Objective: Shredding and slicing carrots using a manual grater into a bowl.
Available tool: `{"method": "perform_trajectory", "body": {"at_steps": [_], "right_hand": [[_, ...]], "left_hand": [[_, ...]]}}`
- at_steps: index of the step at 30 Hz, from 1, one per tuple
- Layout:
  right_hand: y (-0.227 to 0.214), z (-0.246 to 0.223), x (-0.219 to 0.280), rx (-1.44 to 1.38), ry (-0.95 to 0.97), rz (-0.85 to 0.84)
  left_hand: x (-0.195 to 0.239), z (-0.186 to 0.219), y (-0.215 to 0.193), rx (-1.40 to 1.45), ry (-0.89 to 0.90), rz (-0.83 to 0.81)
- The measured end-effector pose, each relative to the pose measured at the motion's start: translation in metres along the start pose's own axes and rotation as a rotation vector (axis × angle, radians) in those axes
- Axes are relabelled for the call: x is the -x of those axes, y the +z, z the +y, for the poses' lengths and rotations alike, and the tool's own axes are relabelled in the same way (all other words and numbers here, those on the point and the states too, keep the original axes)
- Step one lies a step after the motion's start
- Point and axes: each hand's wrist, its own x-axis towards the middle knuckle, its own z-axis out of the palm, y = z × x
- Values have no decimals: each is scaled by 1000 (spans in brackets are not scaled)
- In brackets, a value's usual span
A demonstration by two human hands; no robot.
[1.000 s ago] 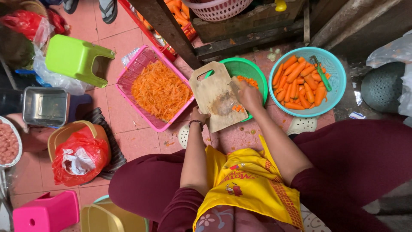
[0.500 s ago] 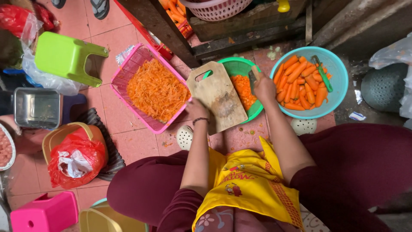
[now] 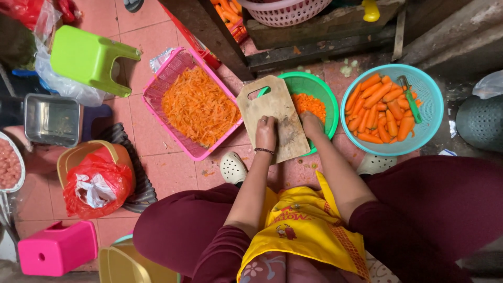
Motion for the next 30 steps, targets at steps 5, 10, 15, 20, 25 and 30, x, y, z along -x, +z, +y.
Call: {"method": "perform_trajectory", "body": {"at_steps": [5, 10, 15, 20, 25, 30], "right_hand": [[-49, -72, 60, 143, -76, -3], [-72, -123, 99, -44, 96, -147], [-59, -118, 89, -145, 167, -162], [-58, -116, 86, -17, 90, -184], [-47, -96, 65, 15, 88, -177], [1, -1, -37, 123, -46, -3]], "left_hand": [[1, -63, -2, -131, -390, 202], [1, -82, -26, -103, -748, 228], [9, -79, -28, -124, -529, 318], [7, -70, -34, 93, -399, 318], [6, -70, -22, 182, -373, 243], [16, -87, 5, 263, -623, -139]]}}
